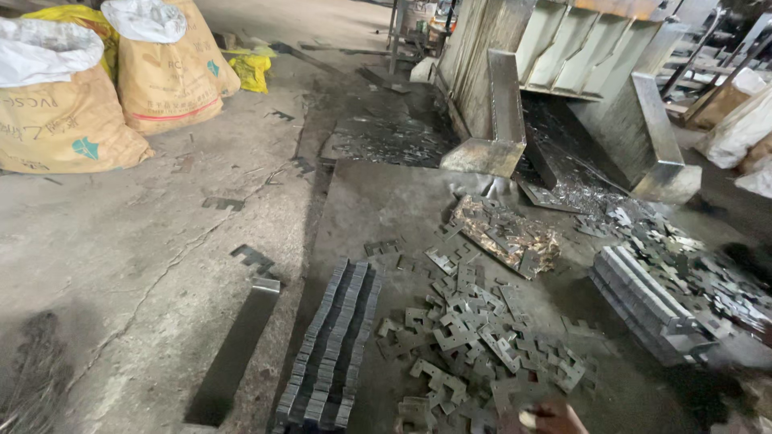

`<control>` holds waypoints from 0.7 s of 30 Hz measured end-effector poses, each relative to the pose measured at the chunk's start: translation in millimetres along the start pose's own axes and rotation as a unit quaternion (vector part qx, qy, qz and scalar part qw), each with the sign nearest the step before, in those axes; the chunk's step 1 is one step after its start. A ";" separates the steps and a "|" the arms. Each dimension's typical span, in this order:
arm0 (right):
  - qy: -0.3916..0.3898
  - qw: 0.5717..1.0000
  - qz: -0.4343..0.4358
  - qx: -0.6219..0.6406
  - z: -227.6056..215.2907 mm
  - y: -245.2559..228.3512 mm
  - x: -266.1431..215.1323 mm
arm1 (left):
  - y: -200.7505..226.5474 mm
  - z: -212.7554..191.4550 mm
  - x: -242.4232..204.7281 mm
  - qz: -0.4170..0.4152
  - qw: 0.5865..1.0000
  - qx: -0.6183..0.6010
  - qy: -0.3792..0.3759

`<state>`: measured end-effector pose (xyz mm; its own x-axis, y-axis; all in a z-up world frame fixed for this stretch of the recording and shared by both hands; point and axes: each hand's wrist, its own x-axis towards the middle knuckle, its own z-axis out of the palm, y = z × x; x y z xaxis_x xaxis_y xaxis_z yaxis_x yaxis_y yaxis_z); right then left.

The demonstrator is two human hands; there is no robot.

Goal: The person sits on the floor and uses a small white block to rub and clean the surfaces of small metal brackets. They pick up brackets from a pile, rub them against a metal bar, and place them into a neat stack.

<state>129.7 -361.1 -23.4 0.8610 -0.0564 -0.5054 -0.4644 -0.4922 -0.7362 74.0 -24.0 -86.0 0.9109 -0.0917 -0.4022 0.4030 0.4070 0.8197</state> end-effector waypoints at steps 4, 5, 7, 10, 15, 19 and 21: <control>-0.061 0.993 -0.030 0.092 0.2 -20.0 22.1 | -2.5 -8.2 -12.8 0.004 0.998 -0.043 -0.042; -0.083 0.989 -0.077 0.094 1.6 -29.5 26.4 | -0.6 -10.2 -14.7 0.003 0.997 -0.058 -0.054; -0.077 0.987 -0.116 0.075 5.7 -43.6 24.2 | -1.6 -10.1 -22.4 -0.010 0.993 -0.082 -0.079; -0.067 0.991 -0.114 -0.038 10.9 -76.4 17.4 | -9.1 -11.2 -33.9 -0.026 0.992 -0.085 -0.090; -0.184 0.898 -0.235 -0.323 37.9 -161.9 -28.7 | 1.1 -7.3 -44.4 0.000 0.993 -0.054 -0.104; -0.145 0.720 -0.343 -0.586 80.7 -195.5 -82.6 | 10.8 -8.7 -45.1 -0.095 0.962 -0.192 -0.171; -0.155 0.698 -0.499 -0.490 91.1 -194.5 -87.2 | 5.7 -11.8 -42.8 -0.153 0.943 -0.232 -0.182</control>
<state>126.0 -181.3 122.9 0.4985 0.8547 -0.1451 0.8294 -0.5189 -0.2072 36.3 -7.1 -68.9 0.7627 -0.5402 -0.3557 0.6463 0.6575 0.3872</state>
